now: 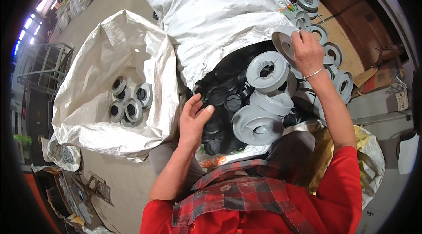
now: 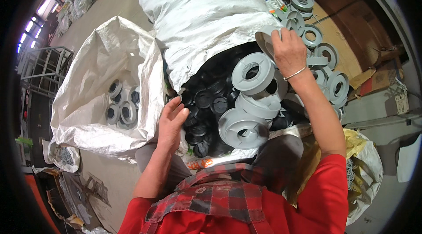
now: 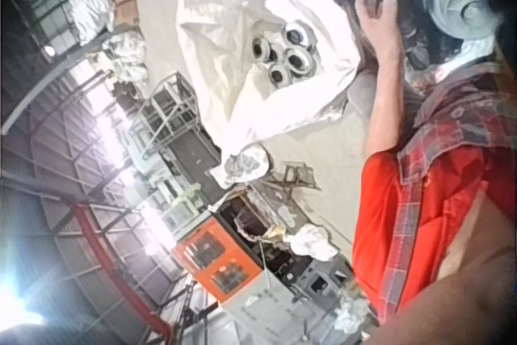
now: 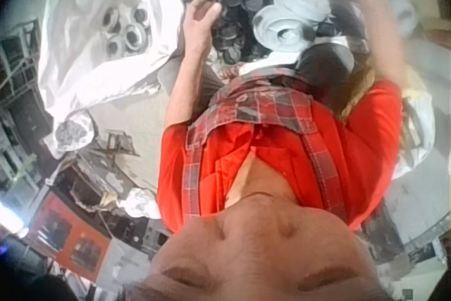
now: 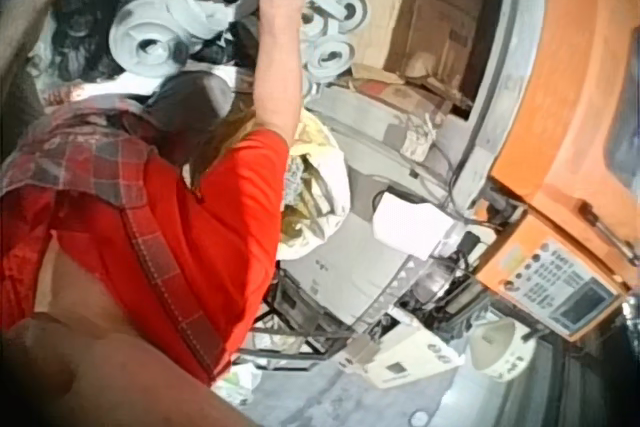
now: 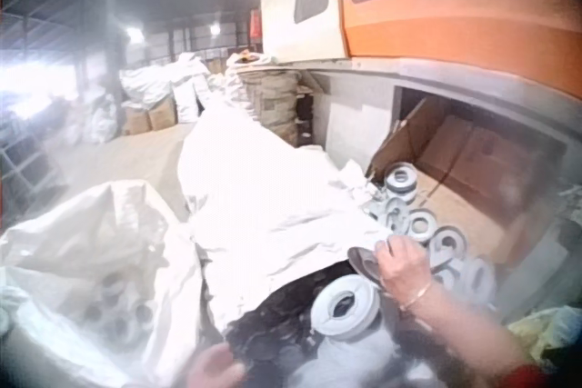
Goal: The person assembles gray circular plastic parts by inserting black rubber gaskets into them and placing the completed units into a white sack. The person also briefly handles a small clear object and pours liquid from a bottle into a cup.
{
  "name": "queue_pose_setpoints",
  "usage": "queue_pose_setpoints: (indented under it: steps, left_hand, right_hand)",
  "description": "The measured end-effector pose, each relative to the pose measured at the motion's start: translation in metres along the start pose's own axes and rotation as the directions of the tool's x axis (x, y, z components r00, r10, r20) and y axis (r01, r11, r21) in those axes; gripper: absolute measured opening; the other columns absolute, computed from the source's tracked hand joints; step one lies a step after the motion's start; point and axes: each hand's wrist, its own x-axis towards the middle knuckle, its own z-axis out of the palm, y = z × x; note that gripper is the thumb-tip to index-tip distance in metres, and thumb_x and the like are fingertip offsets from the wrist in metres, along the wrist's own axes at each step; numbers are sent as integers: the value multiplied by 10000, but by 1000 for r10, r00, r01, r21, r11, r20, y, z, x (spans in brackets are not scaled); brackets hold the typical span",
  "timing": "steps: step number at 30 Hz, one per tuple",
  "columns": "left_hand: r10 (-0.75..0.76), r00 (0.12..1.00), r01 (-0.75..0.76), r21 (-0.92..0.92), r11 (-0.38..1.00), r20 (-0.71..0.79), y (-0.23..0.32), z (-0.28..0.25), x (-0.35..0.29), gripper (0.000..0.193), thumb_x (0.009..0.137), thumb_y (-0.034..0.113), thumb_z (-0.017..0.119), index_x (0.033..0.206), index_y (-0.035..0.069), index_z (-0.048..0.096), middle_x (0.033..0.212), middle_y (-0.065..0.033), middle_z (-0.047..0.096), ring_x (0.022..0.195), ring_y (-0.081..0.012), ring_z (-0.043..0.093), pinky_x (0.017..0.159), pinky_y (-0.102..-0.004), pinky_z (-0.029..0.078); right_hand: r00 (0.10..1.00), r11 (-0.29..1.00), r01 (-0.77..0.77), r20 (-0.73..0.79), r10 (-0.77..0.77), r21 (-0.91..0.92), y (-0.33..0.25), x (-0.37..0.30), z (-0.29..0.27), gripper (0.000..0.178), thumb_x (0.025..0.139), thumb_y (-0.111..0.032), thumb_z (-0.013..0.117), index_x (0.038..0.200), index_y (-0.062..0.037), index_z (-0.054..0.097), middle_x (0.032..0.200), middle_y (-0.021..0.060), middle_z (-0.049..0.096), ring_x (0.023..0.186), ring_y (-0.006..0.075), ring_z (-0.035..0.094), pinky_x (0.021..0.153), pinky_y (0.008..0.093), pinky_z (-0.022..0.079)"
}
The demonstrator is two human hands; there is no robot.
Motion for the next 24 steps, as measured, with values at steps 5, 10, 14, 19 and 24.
queue_pose_setpoints:
  steps: [5, 10, 14, 19, 24]
  left_hand:
    - [38, 997, -46, 139, 989, 61, -8, -13, 4, 880, 736, 197, 761, 1426, 3, 249, 1441, -206, 276, 1353, -294, 261, 1096, -405, 242]
    - [-54, 972, 118, -278, 953, 228, -9, -1, -4, 926, 747, 312, 759, 1431, -7, 223, 1476, -166, 240, 1372, -283, 231, 1110, -410, 210]
    - [-166, 886, 361, -420, 833, 432, 18, -6, -6, 422, 876, 146, 588, 1243, -36, 485, 1120, -145, 616, 960, -234, 638, 840, -364, 535]
    - [-212, 970, 176, -253, 951, -121, 5, -16, 9, 283, 840, 175, 679, 1049, 3, 600, 920, -76, 638, 817, -148, 613, 689, -309, 520]
    - [-203, 963, 149, -278, 949, -176, -11, -26, 16, 304, 848, 203, 676, 1069, 16, 582, 945, -72, 625, 825, -152, 598, 702, -319, 497]
  right_hand:
    - [991, 986, -137, -13, 137, -98, 40, 21, -21, 149, 785, -79, 547, 929, -99, 578, 834, 87, 550, 763, 248, 576, 600, 356, 478]
    - [985, 827, -91, 173, -7, 554, -44, 34, -34, 133, 876, -111, 547, 963, -60, 633, 852, 124, 612, 760, 281, 605, 656, 356, 489]
    - [679, 99, -709, 713, -173, 699, -144, 13, 7, 414, 905, -373, 537, 827, 25, 623, 675, 118, 604, 663, 160, 568, 652, 297, 459]
    - [442, 579, -733, 897, 6, 357, -205, -17, 123, 343, 837, -306, 621, 883, 32, 663, 898, 238, 648, 852, 403, 616, 748, 410, 498]
    - [432, 667, -630, 893, -125, 398, -223, -19, 105, 268, 806, -263, 653, 868, -3, 665, 1020, 210, 630, 992, 356, 590, 832, 391, 484]
